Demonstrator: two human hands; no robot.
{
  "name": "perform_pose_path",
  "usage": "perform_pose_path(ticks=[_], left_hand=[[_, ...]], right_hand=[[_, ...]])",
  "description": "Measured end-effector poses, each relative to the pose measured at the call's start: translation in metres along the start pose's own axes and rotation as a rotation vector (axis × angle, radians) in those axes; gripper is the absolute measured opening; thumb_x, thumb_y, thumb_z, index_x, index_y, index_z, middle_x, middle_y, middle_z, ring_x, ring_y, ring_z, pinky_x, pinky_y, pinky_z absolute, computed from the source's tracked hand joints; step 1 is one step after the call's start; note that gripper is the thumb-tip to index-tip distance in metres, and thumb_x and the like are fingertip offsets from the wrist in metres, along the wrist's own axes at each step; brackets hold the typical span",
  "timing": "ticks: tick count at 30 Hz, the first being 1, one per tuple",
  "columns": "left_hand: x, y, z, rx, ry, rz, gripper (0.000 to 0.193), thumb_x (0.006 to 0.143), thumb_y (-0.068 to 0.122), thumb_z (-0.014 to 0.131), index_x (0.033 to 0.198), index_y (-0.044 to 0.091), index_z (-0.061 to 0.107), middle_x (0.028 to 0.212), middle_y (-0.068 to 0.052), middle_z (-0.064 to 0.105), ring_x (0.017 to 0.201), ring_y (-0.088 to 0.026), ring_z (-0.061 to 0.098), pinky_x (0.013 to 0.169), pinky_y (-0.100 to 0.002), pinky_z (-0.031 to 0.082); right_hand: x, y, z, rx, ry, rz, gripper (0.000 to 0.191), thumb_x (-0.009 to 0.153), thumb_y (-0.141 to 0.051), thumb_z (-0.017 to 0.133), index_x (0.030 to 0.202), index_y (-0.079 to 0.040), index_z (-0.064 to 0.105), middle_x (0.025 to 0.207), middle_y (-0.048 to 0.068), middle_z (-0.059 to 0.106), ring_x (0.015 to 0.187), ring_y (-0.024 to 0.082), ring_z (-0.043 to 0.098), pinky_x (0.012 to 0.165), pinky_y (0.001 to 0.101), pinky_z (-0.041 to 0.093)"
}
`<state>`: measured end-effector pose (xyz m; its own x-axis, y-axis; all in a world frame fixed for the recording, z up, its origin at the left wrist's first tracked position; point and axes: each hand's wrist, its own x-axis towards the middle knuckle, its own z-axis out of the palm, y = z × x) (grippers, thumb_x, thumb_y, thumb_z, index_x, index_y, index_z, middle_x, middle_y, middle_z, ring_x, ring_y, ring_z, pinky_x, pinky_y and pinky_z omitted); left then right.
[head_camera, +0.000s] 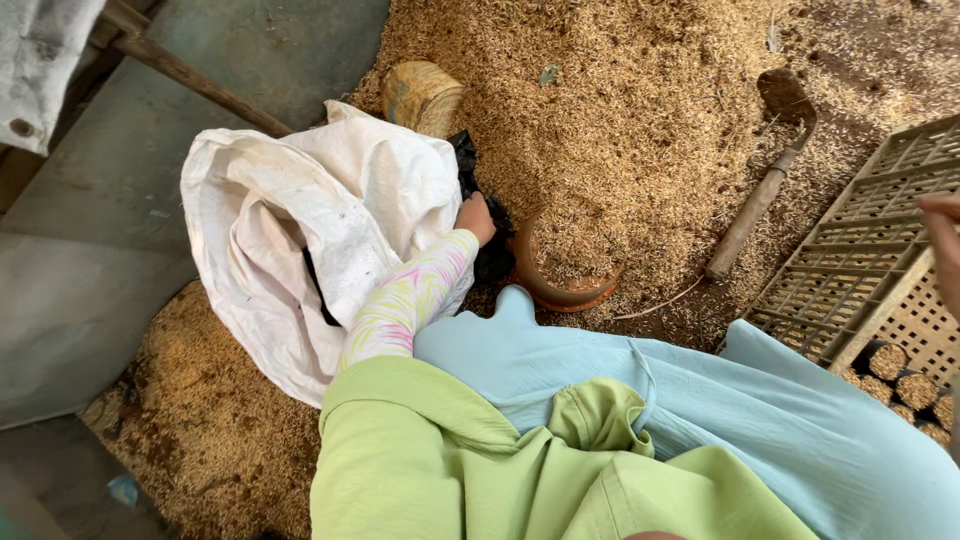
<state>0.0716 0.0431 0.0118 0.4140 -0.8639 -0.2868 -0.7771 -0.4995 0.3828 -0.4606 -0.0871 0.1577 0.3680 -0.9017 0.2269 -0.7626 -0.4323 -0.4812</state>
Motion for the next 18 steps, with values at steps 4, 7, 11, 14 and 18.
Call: perform_pose_path(ticks=[4,7,11,14,18], left_hand=[[0.008,0.001,-0.008,0.030,-0.001,0.145,0.016,0.080,0.019,0.071,0.084,0.003,0.075,0.096,-0.020,0.073,0.096,-0.040,0.071,0.090,-0.048,0.055],[0.012,0.007,-0.022,-0.258,-0.013,-0.031,0.024,0.074,0.028,0.076,0.079,0.005,0.072,0.087,-0.021,0.073,0.086,-0.038,0.071,0.083,-0.045,0.056],[0.014,0.028,-0.055,-0.392,-0.077,0.017,0.030,0.083,0.029,0.075,0.090,0.002,0.063,0.081,-0.018,0.069,0.074,-0.032,0.069,0.068,-0.044,0.055],[0.018,0.055,-0.074,-0.688,-0.255,-0.151,0.027,0.094,0.025,0.065,0.105,0.004,0.052,0.084,-0.014,0.062,0.065,-0.026,0.064,0.056,-0.043,0.054],[0.029,0.084,-0.075,-1.059,-0.461,-0.297,0.017,0.100,0.020,0.053,0.111,0.008,0.047,0.092,-0.013,0.061,0.066,-0.025,0.064,0.054,-0.042,0.056]], right_hand=[[0.065,-0.084,0.023,-0.014,-0.329,-0.177,0.021,0.102,-0.010,0.068,0.121,-0.005,0.076,0.125,0.014,0.072,0.087,0.026,0.070,0.080,0.0338,0.061],[0.095,-0.148,0.069,0.007,-0.638,-0.326,0.023,0.095,-0.016,0.067,0.114,-0.008,0.077,0.113,0.011,0.074,0.081,0.024,0.074,0.080,0.0327,0.065],[0.107,-0.212,0.128,0.108,-0.880,-0.347,0.026,0.096,-0.021,0.066,0.119,-0.010,0.074,0.113,0.011,0.076,0.094,0.026,0.076,0.087,0.0370,0.062],[0.104,-0.243,0.165,0.196,-0.851,-0.235,0.037,0.095,-0.023,0.065,0.129,-0.010,0.067,0.118,0.014,0.075,0.104,0.026,0.075,0.091,0.0372,0.060],[0.100,-0.254,0.196,0.318,-0.686,-0.028,0.041,0.095,-0.029,0.069,0.127,-0.004,0.064,0.115,0.018,0.075,0.104,0.028,0.074,0.091,0.0402,0.059]])
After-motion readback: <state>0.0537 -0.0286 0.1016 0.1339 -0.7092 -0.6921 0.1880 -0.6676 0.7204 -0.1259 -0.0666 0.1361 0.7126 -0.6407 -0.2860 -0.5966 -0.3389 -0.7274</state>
